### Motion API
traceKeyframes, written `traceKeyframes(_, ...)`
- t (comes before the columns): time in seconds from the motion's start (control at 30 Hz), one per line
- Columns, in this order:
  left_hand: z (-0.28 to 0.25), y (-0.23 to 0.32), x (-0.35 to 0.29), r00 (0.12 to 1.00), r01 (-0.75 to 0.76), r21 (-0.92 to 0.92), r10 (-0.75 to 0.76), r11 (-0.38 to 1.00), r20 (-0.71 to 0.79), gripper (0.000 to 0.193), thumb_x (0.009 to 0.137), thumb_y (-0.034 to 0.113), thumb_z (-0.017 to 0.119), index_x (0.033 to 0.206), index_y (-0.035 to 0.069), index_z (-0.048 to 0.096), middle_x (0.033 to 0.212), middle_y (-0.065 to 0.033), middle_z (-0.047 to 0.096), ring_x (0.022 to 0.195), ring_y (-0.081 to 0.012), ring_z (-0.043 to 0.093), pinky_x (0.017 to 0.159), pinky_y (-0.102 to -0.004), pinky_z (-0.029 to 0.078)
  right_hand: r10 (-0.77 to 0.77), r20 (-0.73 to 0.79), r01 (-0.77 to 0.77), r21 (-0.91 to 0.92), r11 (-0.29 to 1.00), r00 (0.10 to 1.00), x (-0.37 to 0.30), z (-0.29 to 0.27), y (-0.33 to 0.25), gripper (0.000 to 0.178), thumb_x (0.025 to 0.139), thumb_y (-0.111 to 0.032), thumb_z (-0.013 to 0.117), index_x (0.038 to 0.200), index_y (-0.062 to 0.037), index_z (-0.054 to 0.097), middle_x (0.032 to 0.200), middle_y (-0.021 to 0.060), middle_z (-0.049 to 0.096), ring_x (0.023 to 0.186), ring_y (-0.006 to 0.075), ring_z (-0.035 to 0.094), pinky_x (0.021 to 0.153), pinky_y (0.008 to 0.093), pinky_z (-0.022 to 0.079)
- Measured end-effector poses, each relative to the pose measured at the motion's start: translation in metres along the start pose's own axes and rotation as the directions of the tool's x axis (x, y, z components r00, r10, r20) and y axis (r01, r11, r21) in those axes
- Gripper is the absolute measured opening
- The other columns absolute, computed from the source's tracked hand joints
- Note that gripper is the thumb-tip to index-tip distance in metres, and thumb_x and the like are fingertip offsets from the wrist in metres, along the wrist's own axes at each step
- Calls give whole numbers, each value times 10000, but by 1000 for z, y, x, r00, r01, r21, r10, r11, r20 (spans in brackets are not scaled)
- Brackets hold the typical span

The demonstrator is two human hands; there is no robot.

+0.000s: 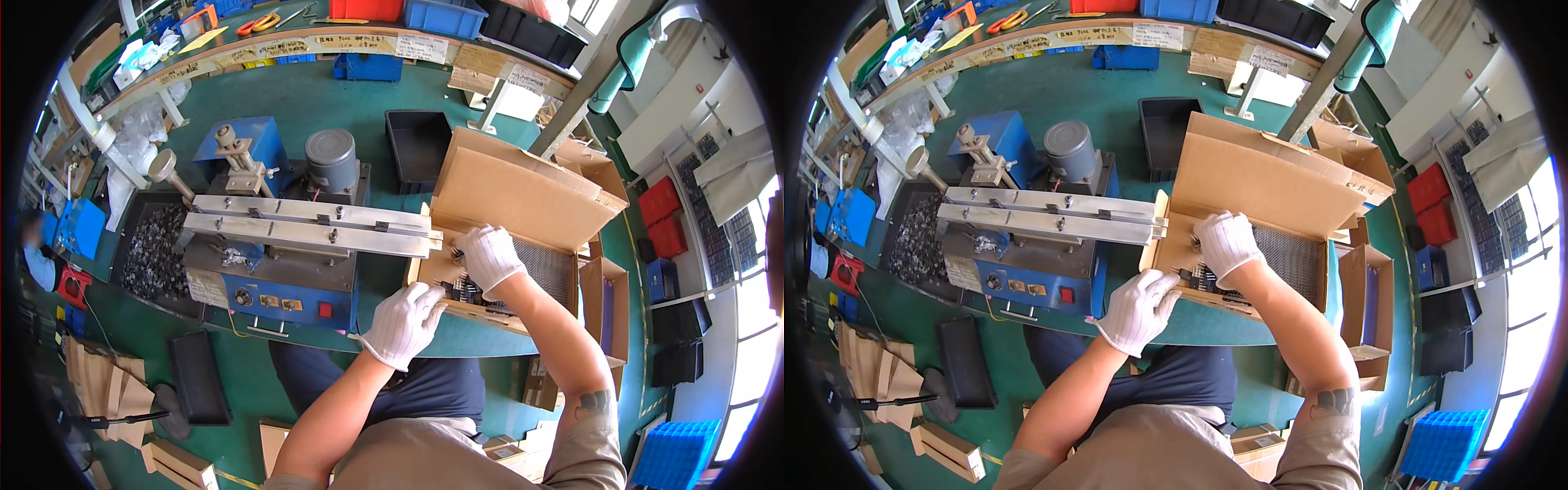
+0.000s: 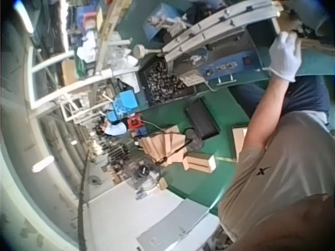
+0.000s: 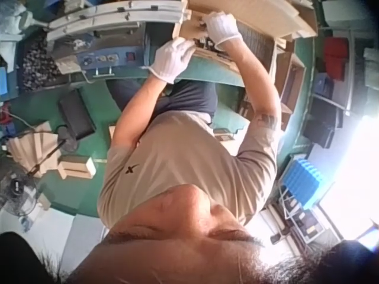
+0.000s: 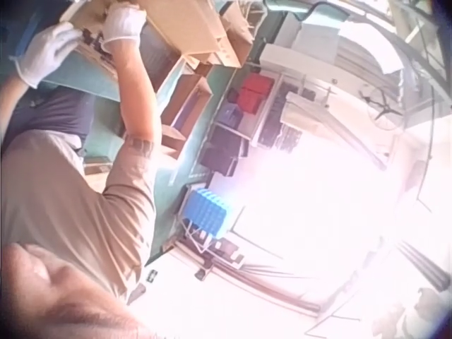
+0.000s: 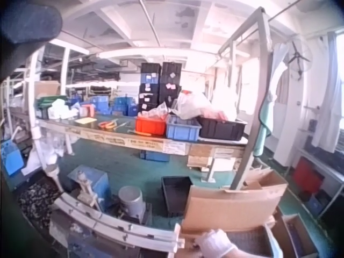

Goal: The person assembles electronic components by picking up small parts from a box and placing them into an assembly machine or onto a circuit board by hand.

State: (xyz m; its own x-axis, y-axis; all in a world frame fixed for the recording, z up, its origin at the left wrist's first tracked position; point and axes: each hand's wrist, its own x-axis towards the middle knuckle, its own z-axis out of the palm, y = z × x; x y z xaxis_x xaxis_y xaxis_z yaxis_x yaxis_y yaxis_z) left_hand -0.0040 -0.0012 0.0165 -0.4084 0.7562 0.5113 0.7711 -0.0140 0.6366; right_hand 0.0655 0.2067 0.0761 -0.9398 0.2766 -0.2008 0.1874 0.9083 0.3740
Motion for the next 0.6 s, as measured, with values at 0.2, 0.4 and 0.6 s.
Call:
traceKeyframes(0.2,2,2,3,1000,2,-11,-2,1000,4,192,933,108,764,1111,36,757,1002,-124,718,859,-356,734,743,-408,604,83,-87,-67,175,982,993,6,42,4,249,753,-149,792,987,-92,730,960,126,744,938,292,753,813,421,596)
traceKeyframes(0.4,1,2,2,1000,17,-8,-17,1000,5,186,935,102,763,1108,37,761,1008,-126,733,874,-356,742,750,-403,607,89,-96,-68,204,977,991,-3,16,-1,158,849,-118,692,1001,-90,723,936,145,750,923,313,761,796,439,593)
traceKeyframes(0.6,3,1,1,1000,18,-5,-18,1000,-2,184,930,125,762,1101,57,759,998,-107,721,868,-335,736,749,-409,611,75,-87,-33,407,913,993,-1,23,3,234,907,-215,746,1031,-23,695,895,195,760,889,386,765,818,478,594)
